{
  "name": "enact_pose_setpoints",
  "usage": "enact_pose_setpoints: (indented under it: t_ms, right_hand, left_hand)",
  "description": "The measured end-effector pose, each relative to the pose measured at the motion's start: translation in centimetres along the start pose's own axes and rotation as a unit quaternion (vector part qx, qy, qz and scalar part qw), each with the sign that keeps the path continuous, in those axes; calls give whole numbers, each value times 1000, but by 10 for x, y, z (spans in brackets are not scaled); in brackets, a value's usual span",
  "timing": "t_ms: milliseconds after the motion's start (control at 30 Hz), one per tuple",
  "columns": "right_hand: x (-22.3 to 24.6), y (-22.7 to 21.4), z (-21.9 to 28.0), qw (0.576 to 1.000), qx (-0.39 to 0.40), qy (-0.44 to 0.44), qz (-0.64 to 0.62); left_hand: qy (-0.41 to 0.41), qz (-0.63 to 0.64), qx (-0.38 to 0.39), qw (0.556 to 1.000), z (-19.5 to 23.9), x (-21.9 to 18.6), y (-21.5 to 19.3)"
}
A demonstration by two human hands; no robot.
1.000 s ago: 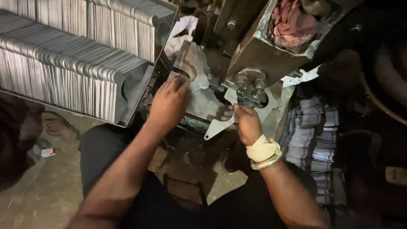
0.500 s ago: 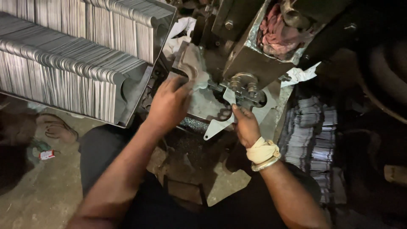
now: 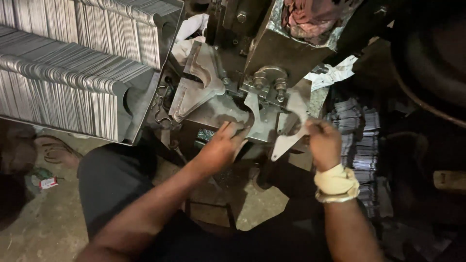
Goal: Using an industrial press machine to bend or stamp small metal components.
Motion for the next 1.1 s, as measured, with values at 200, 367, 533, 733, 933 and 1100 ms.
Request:
enact_pose_setpoints:
  t_ms: [200, 367, 533, 733, 933, 1100]
  right_hand:
    - [-26, 6, -70, 989, -12, 81, -119]
    - [-19, 26, -77, 991, -104, -45, 68]
    - [5, 37, -42, 911, -260, -213, 238]
    - [36, 56, 27, 957, -127, -240, 96]
    - [59, 87, 68, 906, 57, -352, 227]
    - [82, 75, 81, 853, 72, -429, 288]
  left_hand:
    - [47, -12, -41, 998, 3, 2, 2]
    - [16, -6, -25, 1000, -1, -4, -4]
    - [0, -14, 16, 1000, -1, -5, -6]
    - [20, -28, -6, 999, 1, -5, -10]
    - [18, -32, 8, 999, 3, -8, -12]
    - [41, -20, -41, 998, -4, -23, -39]
Point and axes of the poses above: each hand's wrist, its own z-axis away from the middle knuckle, its own y-axis out of the palm, x = y × z, the point moved 2 cm from there along -z, towards the middle knuckle, and after that the axes turned 7 degrees about y, right-handed, at the moved point
